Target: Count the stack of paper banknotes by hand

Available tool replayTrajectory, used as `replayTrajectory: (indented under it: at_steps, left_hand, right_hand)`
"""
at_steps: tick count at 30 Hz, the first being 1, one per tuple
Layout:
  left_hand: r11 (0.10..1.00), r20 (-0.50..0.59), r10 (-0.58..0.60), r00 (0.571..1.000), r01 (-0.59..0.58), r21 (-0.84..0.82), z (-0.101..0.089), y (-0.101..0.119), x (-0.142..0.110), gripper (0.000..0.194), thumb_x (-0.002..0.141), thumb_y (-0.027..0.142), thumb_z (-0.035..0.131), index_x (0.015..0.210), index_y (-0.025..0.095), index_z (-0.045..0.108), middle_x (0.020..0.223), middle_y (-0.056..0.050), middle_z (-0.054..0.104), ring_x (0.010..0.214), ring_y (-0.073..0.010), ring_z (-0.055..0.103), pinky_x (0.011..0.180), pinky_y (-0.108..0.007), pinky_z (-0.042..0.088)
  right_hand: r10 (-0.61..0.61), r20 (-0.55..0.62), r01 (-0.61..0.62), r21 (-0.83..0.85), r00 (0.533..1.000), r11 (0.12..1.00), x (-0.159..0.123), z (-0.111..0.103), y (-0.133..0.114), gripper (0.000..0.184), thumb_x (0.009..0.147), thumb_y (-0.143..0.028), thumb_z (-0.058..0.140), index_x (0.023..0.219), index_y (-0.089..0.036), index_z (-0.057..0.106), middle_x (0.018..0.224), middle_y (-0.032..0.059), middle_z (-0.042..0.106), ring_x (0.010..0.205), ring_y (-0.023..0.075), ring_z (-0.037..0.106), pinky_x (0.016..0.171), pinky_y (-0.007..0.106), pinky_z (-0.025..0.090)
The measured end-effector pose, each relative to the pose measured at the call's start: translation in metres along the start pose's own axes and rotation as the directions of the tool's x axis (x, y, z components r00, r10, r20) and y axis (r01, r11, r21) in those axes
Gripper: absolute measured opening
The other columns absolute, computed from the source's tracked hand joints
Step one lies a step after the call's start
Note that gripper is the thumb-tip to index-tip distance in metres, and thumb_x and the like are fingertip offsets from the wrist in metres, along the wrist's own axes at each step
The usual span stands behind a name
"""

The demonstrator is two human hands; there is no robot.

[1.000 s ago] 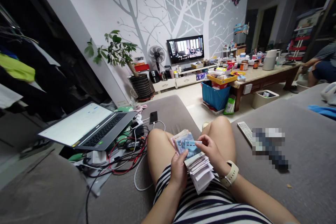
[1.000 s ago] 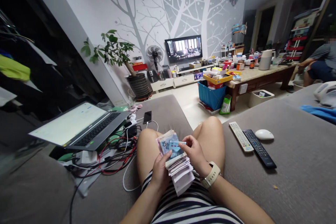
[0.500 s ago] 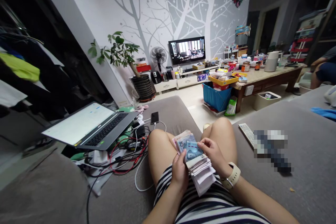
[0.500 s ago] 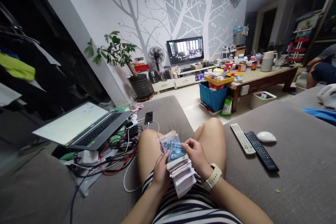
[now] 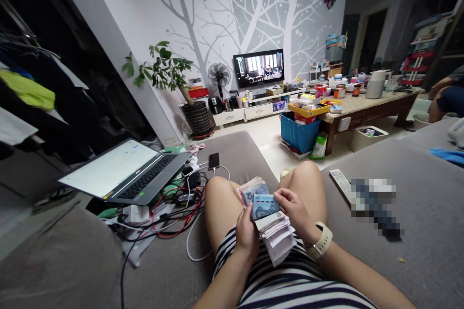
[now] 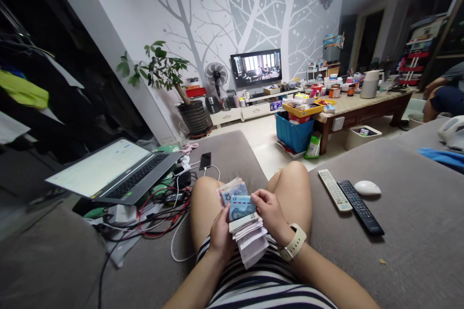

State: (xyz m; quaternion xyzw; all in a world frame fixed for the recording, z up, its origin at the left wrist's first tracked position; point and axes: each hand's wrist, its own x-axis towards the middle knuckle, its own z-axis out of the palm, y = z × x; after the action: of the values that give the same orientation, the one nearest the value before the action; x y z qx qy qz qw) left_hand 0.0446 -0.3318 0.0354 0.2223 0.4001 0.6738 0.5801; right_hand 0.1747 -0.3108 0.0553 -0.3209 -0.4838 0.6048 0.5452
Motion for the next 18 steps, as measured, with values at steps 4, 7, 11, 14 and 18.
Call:
replayTrajectory:
  at_steps: [4,7,11,14,18]
  left_hand:
    - [1.0,0.003,0.003,1.0,-0.003,-0.001,0.005,0.004,-0.004,0.029,0.069,0.036,0.064,0.086,0.013,0.068,0.08,-0.007,0.073,0.085,-0.0245,0.066,0.078,-0.034,0.049]
    - [0.999,0.018,-0.021,1.0,0.022,-0.039,0.01,0.007,-0.008,0.029,0.07,0.034,0.063,0.09,0.012,0.067,0.083,-0.008,0.073,0.085,-0.025,0.066,0.079,-0.035,0.05]
    - [0.997,0.015,-0.023,1.0,0.024,-0.076,0.013,0.009,-0.009,0.031,0.069,0.03,0.064,0.095,0.012,0.067,0.082,-0.008,0.073,0.086,-0.0256,0.066,0.078,-0.036,0.051]
    - [0.997,0.006,-0.026,1.0,0.026,-0.066,0.012,0.009,-0.009,0.032,0.069,0.027,0.065,0.097,0.013,0.066,0.082,-0.008,0.073,0.085,-0.0257,0.067,0.076,-0.036,0.051]
    - [0.998,0.029,-0.042,0.999,0.044,-0.046,0.011,0.009,-0.01,0.039,0.068,0.026,0.066,0.104,0.012,0.064,0.086,-0.01,0.073,0.085,-0.0267,0.067,0.076,-0.037,0.051]
  right_hand:
    - [0.005,0.019,-0.005,0.016,1.0,1.0,0.001,-0.001,0.003,0.037,0.072,-0.05,0.063,0.062,-0.017,0.049,0.049,-0.007,0.036,0.044,0.007,0.027,0.042,0.022,0.019]
    - [0.022,0.06,-0.022,0.008,0.998,1.0,0.001,0.0,0.003,0.038,0.076,-0.053,0.057,0.064,-0.017,0.052,0.046,-0.005,0.044,0.041,0.0078,0.031,0.041,0.022,0.019]
    - [-0.004,0.057,0.005,-0.023,0.998,1.0,-0.001,0.001,-0.002,0.037,0.076,-0.052,0.058,0.064,-0.017,0.052,0.047,-0.0034,0.049,0.042,0.0084,0.036,0.043,0.023,0.022]
    - [-0.029,0.033,0.03,-0.041,0.999,0.999,-0.002,0.003,-0.006,0.037,0.068,-0.048,0.067,0.06,-0.017,0.048,0.049,-0.0051,0.045,0.046,0.0084,0.036,0.046,0.023,0.025]
    - [-0.053,-0.022,0.051,-0.05,0.998,0.997,0.0,0.003,-0.006,0.037,0.063,-0.045,0.072,0.063,-0.019,0.046,0.054,-0.0055,0.043,0.05,0.0094,0.035,0.049,0.023,0.027]
